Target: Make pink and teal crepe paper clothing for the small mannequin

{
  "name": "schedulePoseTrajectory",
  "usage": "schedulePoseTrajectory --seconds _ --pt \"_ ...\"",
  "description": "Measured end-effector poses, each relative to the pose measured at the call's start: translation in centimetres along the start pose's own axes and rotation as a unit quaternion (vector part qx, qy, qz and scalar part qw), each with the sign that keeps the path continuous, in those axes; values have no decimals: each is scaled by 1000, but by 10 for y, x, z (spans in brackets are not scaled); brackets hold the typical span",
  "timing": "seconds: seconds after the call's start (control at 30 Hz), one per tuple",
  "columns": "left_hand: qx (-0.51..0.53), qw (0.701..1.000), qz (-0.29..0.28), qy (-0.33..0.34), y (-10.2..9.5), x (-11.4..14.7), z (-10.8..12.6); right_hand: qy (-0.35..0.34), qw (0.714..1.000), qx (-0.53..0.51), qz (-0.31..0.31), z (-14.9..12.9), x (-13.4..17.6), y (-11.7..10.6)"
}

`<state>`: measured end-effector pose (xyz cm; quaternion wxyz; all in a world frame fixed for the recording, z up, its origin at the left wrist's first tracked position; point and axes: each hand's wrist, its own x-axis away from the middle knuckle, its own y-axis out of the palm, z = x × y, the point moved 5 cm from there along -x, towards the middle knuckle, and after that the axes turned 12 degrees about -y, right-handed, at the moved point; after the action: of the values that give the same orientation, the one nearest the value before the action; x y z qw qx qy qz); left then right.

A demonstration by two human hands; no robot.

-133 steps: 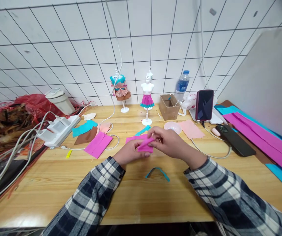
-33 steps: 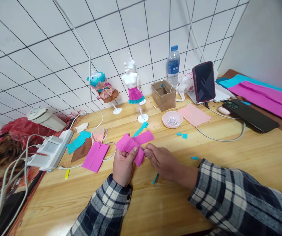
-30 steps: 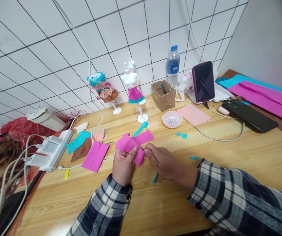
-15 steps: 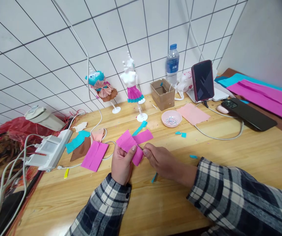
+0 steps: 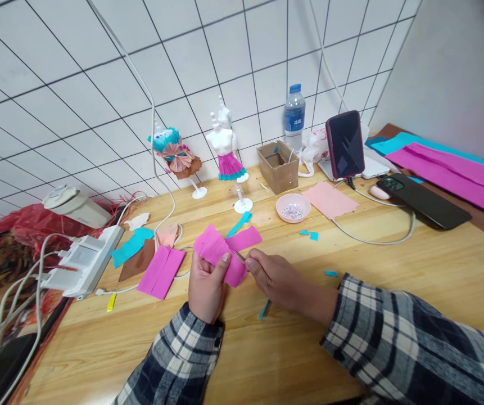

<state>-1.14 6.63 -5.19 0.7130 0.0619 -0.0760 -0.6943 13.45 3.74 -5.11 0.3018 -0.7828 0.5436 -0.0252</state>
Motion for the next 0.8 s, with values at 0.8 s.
schedulePoseTrajectory --seconds 0.8 --pt "5 1000 13 -21 0 0 0 1 1000 11 -8 -2 1 3"
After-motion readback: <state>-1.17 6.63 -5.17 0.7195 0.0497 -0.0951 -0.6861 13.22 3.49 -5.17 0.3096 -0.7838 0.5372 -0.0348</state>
